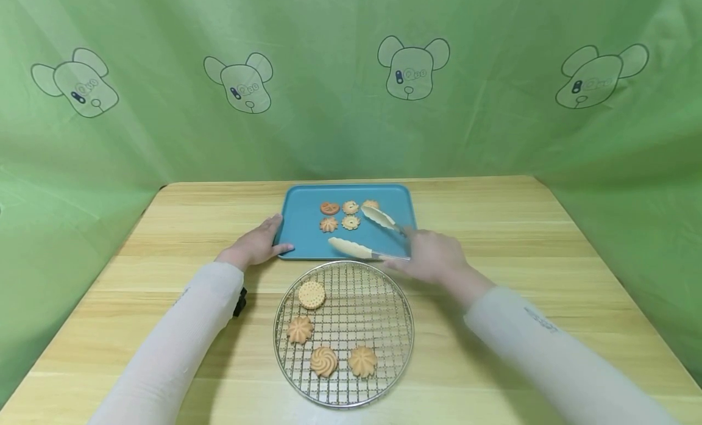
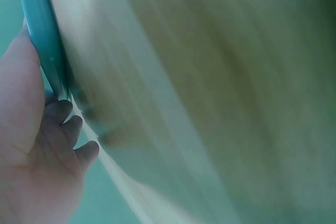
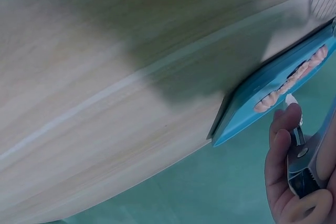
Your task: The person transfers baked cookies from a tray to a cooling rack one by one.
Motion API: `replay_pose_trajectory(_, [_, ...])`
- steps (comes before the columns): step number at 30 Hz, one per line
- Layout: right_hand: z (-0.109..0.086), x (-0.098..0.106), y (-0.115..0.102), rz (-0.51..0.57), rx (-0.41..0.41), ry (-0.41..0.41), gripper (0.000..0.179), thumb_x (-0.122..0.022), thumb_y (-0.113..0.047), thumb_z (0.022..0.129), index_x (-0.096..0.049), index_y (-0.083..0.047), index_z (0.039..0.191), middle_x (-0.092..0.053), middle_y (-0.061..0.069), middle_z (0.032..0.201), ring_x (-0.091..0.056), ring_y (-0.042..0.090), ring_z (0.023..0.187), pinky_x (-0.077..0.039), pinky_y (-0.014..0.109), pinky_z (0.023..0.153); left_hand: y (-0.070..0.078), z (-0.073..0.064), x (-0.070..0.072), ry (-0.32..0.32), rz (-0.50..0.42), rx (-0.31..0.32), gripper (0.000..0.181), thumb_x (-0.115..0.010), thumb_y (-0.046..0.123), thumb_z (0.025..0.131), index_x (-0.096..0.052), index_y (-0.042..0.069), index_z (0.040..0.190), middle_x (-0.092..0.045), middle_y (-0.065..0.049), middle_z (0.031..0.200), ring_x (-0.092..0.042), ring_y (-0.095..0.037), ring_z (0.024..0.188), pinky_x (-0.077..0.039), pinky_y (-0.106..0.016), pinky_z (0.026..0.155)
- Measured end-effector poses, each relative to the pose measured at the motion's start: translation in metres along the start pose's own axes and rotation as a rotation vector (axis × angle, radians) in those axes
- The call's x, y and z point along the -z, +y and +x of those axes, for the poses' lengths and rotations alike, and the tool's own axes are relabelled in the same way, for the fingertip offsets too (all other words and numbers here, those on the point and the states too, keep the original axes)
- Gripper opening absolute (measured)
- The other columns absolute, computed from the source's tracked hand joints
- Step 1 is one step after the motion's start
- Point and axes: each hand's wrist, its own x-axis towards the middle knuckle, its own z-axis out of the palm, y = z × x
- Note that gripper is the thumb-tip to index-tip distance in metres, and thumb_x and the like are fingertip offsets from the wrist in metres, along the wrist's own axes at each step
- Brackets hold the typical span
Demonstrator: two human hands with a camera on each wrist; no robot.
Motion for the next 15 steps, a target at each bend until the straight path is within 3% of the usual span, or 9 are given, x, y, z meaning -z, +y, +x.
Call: replay_pose_trajectory(15, [0.013, -0.002, 0.001, -0.023, -0.057, -0.056, 0.097, -0.053, -0.072, 0.08, -0.041, 0.001, 0.142, -0.065, 0.024, 0.103, -0.056, 0.024, 0.066, -0.04, 0.032, 0.041, -0.001, 0.001, 0.0, 0.003, 0.007, -0.004, 0.091, -0.047, 0.056, 0.093, -0.005, 0.0, 0.151, -0.006, -0.015, 0.158, -0.007, -0.029, 0.144, -0.01, -0.038, 0.116])
